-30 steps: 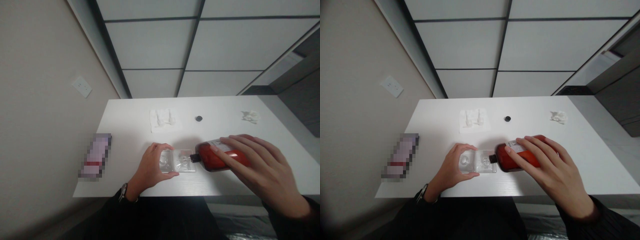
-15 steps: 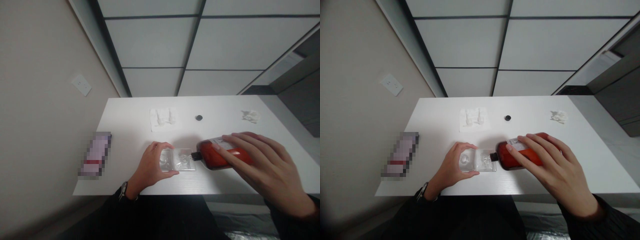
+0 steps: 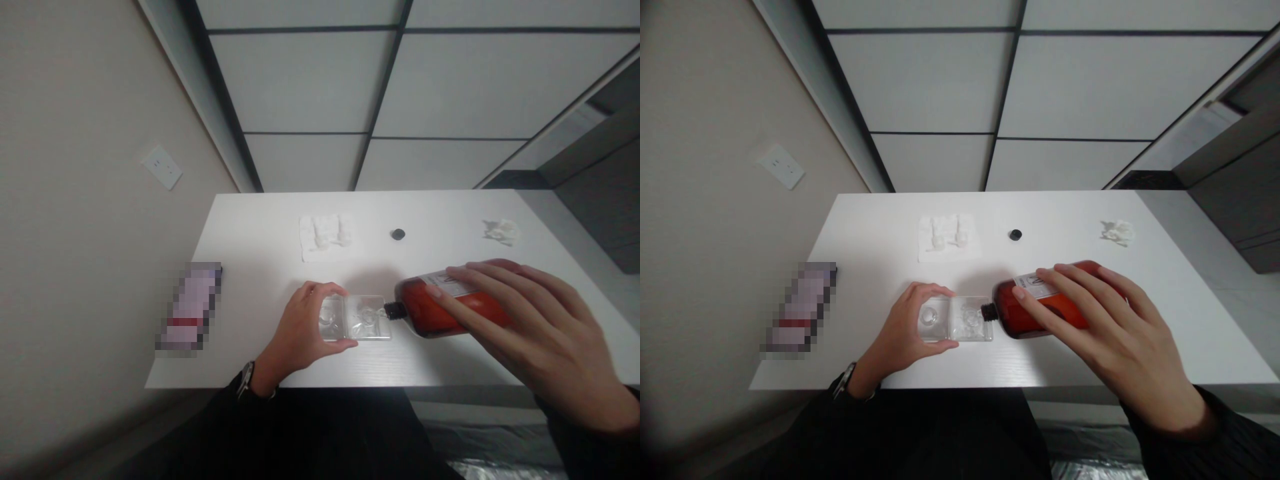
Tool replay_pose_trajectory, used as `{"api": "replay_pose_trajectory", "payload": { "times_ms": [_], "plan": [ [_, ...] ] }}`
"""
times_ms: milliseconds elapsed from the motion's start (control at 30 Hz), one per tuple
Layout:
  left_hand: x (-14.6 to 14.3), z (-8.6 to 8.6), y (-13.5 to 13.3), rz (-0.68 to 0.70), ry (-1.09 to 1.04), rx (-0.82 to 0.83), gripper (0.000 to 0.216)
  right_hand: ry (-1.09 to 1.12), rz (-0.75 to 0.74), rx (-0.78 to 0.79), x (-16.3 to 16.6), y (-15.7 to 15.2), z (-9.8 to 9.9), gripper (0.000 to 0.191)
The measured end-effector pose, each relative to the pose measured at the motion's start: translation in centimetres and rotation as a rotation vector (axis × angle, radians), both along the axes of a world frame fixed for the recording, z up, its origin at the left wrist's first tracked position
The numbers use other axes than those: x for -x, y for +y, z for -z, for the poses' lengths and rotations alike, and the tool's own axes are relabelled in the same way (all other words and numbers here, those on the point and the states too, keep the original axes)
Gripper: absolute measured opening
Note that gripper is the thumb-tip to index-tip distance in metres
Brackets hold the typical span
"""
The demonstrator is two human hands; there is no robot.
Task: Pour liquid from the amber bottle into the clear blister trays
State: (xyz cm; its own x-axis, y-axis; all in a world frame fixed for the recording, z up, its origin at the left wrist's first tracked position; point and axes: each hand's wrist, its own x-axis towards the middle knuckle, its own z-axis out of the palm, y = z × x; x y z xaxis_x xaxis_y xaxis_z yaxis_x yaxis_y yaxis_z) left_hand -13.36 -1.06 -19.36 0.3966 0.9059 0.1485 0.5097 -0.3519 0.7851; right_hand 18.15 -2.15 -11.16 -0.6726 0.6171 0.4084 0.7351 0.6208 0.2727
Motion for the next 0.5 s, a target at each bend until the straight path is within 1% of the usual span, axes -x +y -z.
{"api": "replay_pose_trajectory", "payload": {
  "times_ms": [367,500],
  "plan": [
    [-0.09,-0.05,0.04,-0.005,0.002,0.023,0.073,-0.042,-0.029,-0.03,0.06,0.08,-0.57,0.091],
    [-0.06,-0.07,0.07,-0.003,-0.001,0.027,0.073,-0.046,-0.028,-0.018,-0.12,0.23,-0.67,0.089]
  ]
}}
